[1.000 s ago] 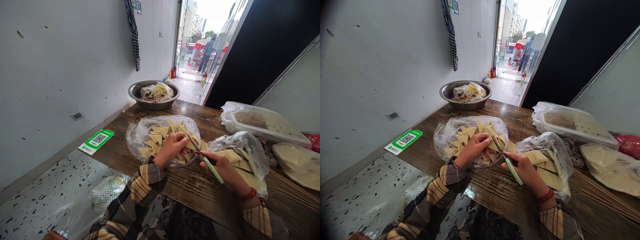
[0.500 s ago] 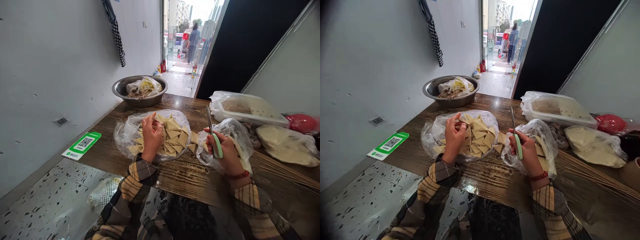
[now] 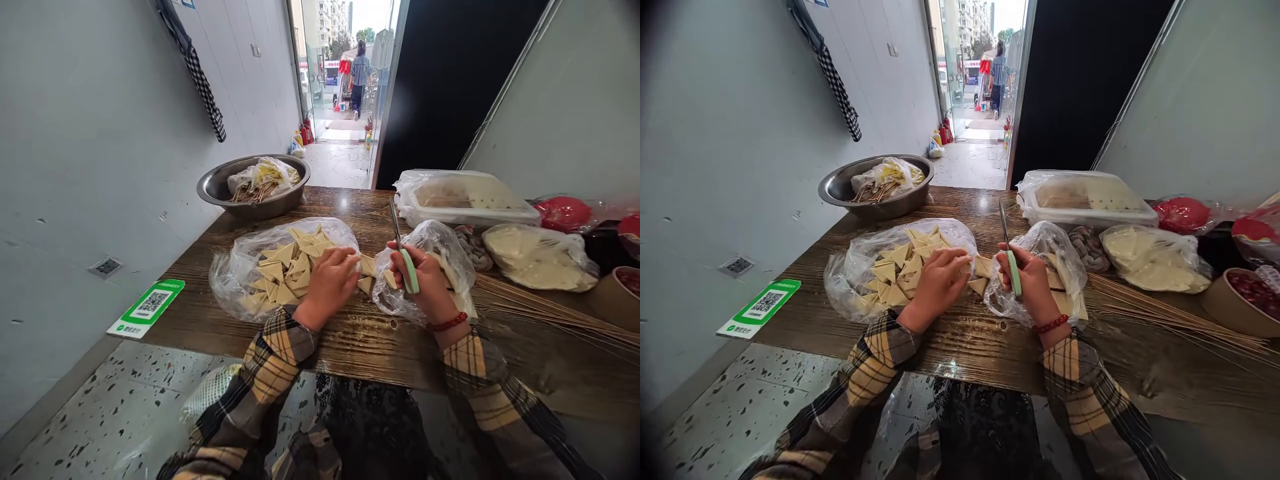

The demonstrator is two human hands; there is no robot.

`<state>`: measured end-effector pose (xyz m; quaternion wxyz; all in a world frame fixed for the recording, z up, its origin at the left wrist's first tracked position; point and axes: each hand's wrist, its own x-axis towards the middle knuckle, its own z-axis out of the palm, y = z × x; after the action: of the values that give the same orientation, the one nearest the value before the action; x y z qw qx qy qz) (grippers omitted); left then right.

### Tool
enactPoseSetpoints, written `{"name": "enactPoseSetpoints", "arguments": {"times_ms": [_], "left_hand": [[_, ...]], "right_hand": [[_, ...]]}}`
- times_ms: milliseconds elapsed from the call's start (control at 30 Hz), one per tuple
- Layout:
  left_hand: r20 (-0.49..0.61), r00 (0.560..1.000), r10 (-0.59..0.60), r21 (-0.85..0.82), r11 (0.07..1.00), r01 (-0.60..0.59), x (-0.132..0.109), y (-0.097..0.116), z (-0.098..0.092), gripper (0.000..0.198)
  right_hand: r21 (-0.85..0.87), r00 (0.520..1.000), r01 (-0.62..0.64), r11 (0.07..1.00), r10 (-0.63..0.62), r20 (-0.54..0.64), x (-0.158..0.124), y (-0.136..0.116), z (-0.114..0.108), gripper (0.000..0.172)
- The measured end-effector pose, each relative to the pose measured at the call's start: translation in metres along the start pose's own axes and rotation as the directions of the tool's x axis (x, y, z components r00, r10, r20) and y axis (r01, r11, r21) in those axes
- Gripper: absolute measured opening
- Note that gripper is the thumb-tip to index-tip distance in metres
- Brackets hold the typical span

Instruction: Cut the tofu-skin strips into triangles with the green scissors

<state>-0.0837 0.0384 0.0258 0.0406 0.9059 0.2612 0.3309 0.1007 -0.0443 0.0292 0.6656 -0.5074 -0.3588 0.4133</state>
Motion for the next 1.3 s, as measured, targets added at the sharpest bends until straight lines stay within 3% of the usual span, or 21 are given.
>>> {"name": "enactPoseSetpoints", "arguments": {"times_ms": [167, 333, 500, 600, 700, 767, 867, 933, 1067, 1200, 1300], "left_hand": [[0.262, 0.964, 0.053, 0.1, 0.992, -0.081, 0.002, 0.013, 0.007, 0.04], [0.375, 0.922, 0.092, 0.158, 0.974, -0.162, -0.002, 0.013, 0.012, 0.041], [0.359, 0.928, 0.098, 0.221, 0.957, -0.187, -0.003, 0.015, 0.017, 0.03], [0.312, 0.946, 0.092, 0.151, 0.978, -0.145, -0.003, 0.016, 0.02, 0.024], [0.171, 0.984, 0.055, -0.062, 0.997, -0.045, -0.001, 0.015, 0.014, 0.021], [0.039, 0.998, -0.039, -0.2, 0.979, 0.046, 0.001, 0.01, 0.003, 0.023], [-0.141, 0.964, -0.226, -0.217, 0.957, 0.193, 0.007, -0.009, -0.023, 0.026], [-0.153, 0.95, -0.274, -0.108, 0.96, 0.259, 0.01, -0.03, -0.04, 0.027], [0.029, 0.935, -0.352, 0.167, 0.924, 0.343, 0.007, -0.065, -0.058, 0.037], [0.106, 0.923, -0.37, 0.285, 0.901, 0.328, -0.008, -0.076, -0.064, 0.046], [0.077, 0.881, -0.467, 0.347, 0.841, 0.415, -0.029, -0.082, -0.075, 0.059]], "right_hand": [[0.009, 1.0, 0.008, 1.0, -0.008, 0.017, 0.001, 0.001, 0.0, 0.048], [0.01, 1.0, 0.002, 1.0, -0.002, 0.024, -0.001, 0.003, 0.0, 0.047], [0.01, 0.999, -0.009, 1.0, 0.009, 0.032, -0.001, 0.007, -0.002, 0.044], [0.034, 1.0, -0.014, 0.999, 0.013, 0.027, -0.002, 0.007, -0.003, 0.045], [0.053, 1.0, -0.01, 0.999, 0.01, -0.01, -0.002, 0.005, -0.004, 0.047], [0.055, 0.999, -0.005, 0.998, 0.007, -0.035, -0.001, 0.004, -0.005, 0.049], [0.064, 0.999, 0.002, 0.998, 0.001, -0.047, 0.001, 0.003, -0.006, 0.05], [0.073, 0.999, 0.005, 0.997, -0.002, -0.04, 0.001, 0.002, -0.006, 0.05], [0.085, 1.0, 0.006, 0.996, -0.005, -0.013, 0.0, 0.0, -0.006, 0.05], [0.087, 1.0, 0.014, 0.996, -0.014, 0.003, -0.001, -0.001, -0.006, 0.05], [0.095, 1.0, 0.017, 0.995, -0.017, 0.006, -0.001, -0.003, -0.007, 0.051]]}}
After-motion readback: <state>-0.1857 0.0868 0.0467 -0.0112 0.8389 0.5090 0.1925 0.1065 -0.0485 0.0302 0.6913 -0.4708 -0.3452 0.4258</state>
